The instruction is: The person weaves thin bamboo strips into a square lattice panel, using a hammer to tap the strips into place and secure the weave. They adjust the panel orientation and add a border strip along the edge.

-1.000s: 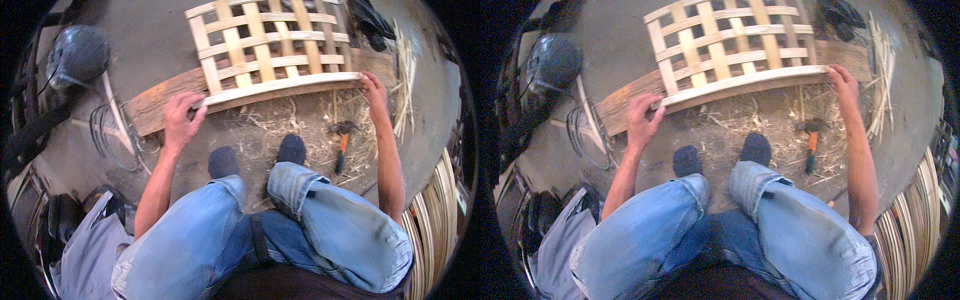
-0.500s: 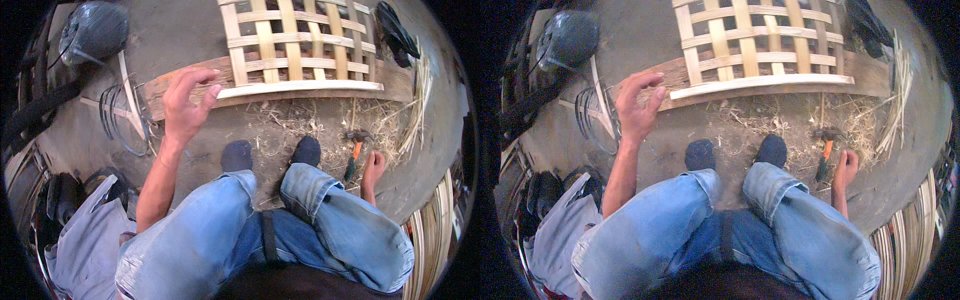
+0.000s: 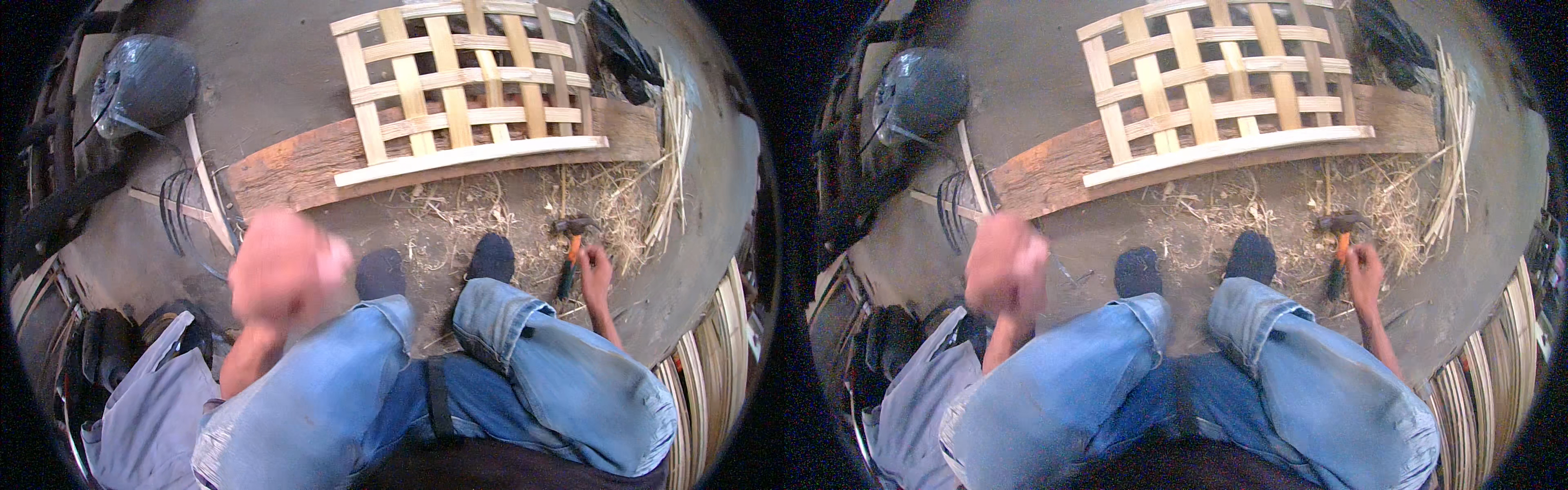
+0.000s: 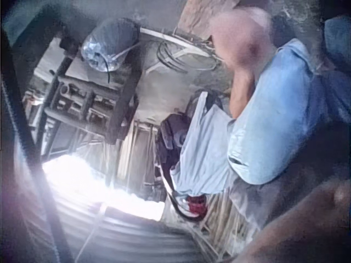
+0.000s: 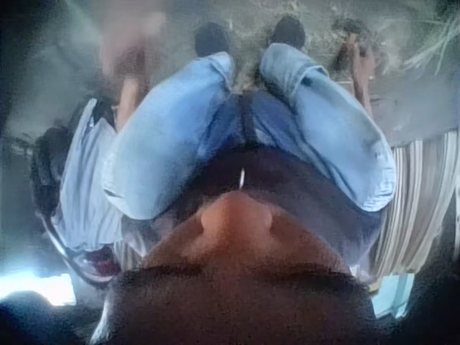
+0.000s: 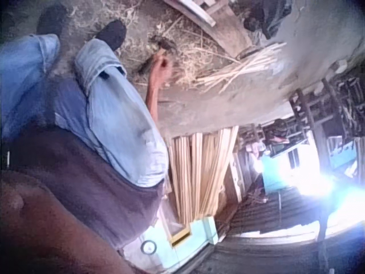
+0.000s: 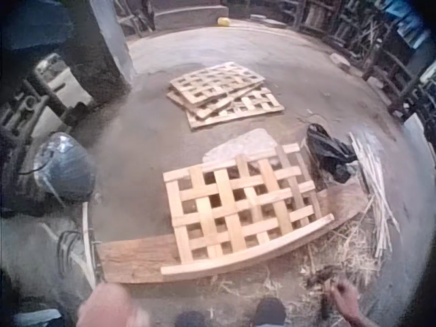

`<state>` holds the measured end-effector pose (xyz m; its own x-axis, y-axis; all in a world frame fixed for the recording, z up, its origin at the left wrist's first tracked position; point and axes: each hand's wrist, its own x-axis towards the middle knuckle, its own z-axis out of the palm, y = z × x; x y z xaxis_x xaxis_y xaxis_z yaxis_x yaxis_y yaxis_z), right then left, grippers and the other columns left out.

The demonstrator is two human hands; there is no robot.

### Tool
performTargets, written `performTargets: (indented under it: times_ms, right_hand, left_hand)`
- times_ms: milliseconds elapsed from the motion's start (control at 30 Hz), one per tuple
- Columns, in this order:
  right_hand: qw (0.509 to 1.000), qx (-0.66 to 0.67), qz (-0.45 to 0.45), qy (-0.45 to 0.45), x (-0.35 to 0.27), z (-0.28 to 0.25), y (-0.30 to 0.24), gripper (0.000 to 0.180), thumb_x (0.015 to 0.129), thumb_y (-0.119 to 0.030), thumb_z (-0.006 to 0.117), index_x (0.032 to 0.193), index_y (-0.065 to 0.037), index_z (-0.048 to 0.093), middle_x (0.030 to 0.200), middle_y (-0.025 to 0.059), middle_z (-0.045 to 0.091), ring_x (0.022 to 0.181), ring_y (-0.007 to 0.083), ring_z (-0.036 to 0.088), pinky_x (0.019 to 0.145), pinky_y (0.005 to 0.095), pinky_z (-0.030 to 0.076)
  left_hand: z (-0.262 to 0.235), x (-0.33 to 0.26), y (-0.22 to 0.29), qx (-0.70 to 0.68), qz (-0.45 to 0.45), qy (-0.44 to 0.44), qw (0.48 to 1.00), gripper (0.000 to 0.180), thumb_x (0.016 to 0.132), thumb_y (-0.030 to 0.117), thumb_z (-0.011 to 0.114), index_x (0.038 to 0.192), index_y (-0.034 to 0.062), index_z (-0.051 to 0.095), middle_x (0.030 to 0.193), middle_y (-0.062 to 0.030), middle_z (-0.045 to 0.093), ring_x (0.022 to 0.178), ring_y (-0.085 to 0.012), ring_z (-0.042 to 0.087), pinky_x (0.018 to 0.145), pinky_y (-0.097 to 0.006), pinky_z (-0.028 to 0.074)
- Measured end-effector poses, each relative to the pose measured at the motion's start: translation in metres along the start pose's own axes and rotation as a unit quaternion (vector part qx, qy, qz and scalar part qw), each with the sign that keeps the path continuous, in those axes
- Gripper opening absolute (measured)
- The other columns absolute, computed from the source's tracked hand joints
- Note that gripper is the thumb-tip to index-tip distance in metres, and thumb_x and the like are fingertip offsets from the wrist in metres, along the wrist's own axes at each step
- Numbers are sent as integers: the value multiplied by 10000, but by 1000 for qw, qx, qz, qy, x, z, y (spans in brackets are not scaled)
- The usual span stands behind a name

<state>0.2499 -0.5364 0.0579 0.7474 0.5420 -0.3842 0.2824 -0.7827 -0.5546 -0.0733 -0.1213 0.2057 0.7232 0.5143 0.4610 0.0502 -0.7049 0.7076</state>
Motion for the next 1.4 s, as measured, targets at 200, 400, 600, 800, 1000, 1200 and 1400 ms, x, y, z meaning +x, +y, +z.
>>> performTargets:
  times_ms: [200, 400, 600, 800, 1000, 1200, 1400]
  right_hand:
    - [999, 10, 38, 21, -31, 8, 35, 102, 923, -94, 642, 987, -45, 579, 768, -34, 495, 693, 59, 443, 634, 223, 388]
    - [998, 6, 67, -6, -19, 0, 32, 125, 906, -122, 664, 981, -33, 618, 815, 3, 580, 740, 97, 504, 698, 268, 433]
    - [999, 20, 44, -16, -20, 0, 36, 116, 917, -119, 648, 985, -30, 619, 817, 4, 586, 751, 92, 512, 695, 262, 437]
    - [997, 40, 59, -19, -18, 2, 41, 113, 930, -123, 632, 990, -29, 612, 817, 1, 578, 752, 85, 506, 697, 258, 435]
    - [997, 31, 71, -19, -21, -4, 36, 119, 929, -116, 634, 1004, -27, 607, 844, -3, 577, 757, 85, 506, 697, 247, 431]
    - [998, 16, 62, -24, -19, -1, 34, 128, 931, -122, 639, 1014, -28, 614, 855, 4, 588, 766, 85, 513, 699, 252, 437]
    - [998, 15, 61, -22, -19, -1, 32, 140, 927, -139, 650, 1011, -31, 623, 841, 7, 590, 751, 92, 518, 691, 258, 441]
  left_hand:
    - [-11, 30, 66, -172, 141, 3, 975, 135, 789, 140, 733, 904, 206, 707, 840, 50, 640, 703, -107, 542, 633, -274, 397]
    - [7, 18, 84, -157, 146, 101, 972, 137, 793, 171, 766, 907, 231, 719, 939, 78, 685, 838, -111, 624, 748, -270, 465]
    - [7, 23, 87, -137, 143, 135, 971, 141, 797, 184, 778, 897, 268, 726, 933, 121, 684, 803, -67, 627, 777, -202, 453]
    - [13, 7, 85, -95, 134, 189, 968, 115, 784, 217, 778, 832, 309, 727, 843, 185, 670, 687, -1, 587, 775, -153, 387]
    - [27, 27, 92, -128, 103, 248, 955, 96, 780, 225, 761, 800, 297, 701, 790, 172, 657, 653, 7, 567, 834, -206, 382]
    - [25, 25, 98, -121, 72, 246, 959, 161, 784, 228, 781, 921, 278, 710, 911, 141, 650, 794, -13, 583, 800, -215, 412]
    - [20, 17, 92, -139, 104, 185, 967, 211, 800, 187, 780, 1001, 228, 732, 980, 110, 655, 858, -5, 584, 737, -171, 428]
